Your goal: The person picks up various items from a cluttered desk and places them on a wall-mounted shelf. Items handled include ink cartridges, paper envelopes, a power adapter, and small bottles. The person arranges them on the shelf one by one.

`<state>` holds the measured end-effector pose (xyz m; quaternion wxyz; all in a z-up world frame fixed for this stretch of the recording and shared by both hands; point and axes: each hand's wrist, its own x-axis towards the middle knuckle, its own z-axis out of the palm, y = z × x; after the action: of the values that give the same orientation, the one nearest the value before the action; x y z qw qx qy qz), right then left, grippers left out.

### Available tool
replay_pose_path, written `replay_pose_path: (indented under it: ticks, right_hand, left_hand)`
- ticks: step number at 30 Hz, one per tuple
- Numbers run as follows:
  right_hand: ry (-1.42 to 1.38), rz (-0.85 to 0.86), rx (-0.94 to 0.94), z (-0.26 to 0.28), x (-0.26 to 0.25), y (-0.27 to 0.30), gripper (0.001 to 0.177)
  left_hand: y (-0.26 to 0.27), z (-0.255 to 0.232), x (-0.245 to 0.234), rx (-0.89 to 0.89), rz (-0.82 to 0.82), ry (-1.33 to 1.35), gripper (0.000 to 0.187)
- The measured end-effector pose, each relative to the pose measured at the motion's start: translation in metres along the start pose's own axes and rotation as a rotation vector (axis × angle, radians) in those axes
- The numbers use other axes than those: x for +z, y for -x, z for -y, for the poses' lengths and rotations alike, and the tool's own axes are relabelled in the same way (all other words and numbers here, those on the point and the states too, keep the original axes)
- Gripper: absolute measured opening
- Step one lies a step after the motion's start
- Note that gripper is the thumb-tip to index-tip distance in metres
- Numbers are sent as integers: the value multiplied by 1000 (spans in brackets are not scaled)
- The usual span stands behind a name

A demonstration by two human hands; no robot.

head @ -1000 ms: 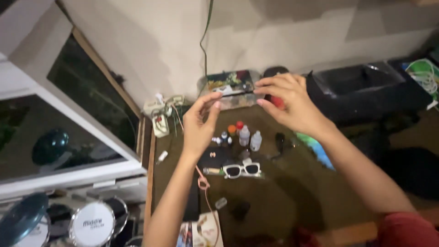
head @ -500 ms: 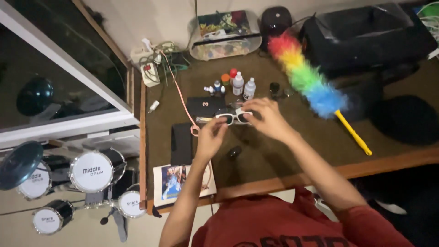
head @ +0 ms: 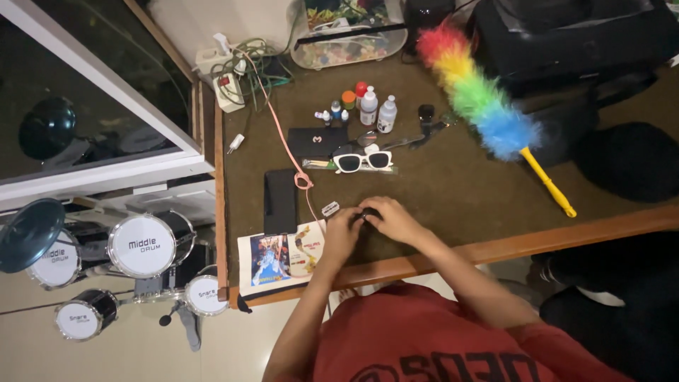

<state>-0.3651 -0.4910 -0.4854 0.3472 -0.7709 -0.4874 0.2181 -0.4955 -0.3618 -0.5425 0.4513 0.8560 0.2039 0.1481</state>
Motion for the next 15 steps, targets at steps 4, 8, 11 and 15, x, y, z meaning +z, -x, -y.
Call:
replay_pose_path:
  ticks: [4,8,11,15]
  right_hand:
    - [-54,-52,14,-10,17,1,28]
    - [-58,-89,-11,2,13,5,27]
    - [-67,-98,-24,5,11,6,28]
    - [-80,-99,-41,12,7,9,31]
  left_hand:
    - [7,-9,-3,-58,-36,-1,22]
    - [9,-5,4,-32,-51,-21,19]
    - [12,-1,12,5,-46,-129,23]
    - [22,1,20,94,-49,-278,41]
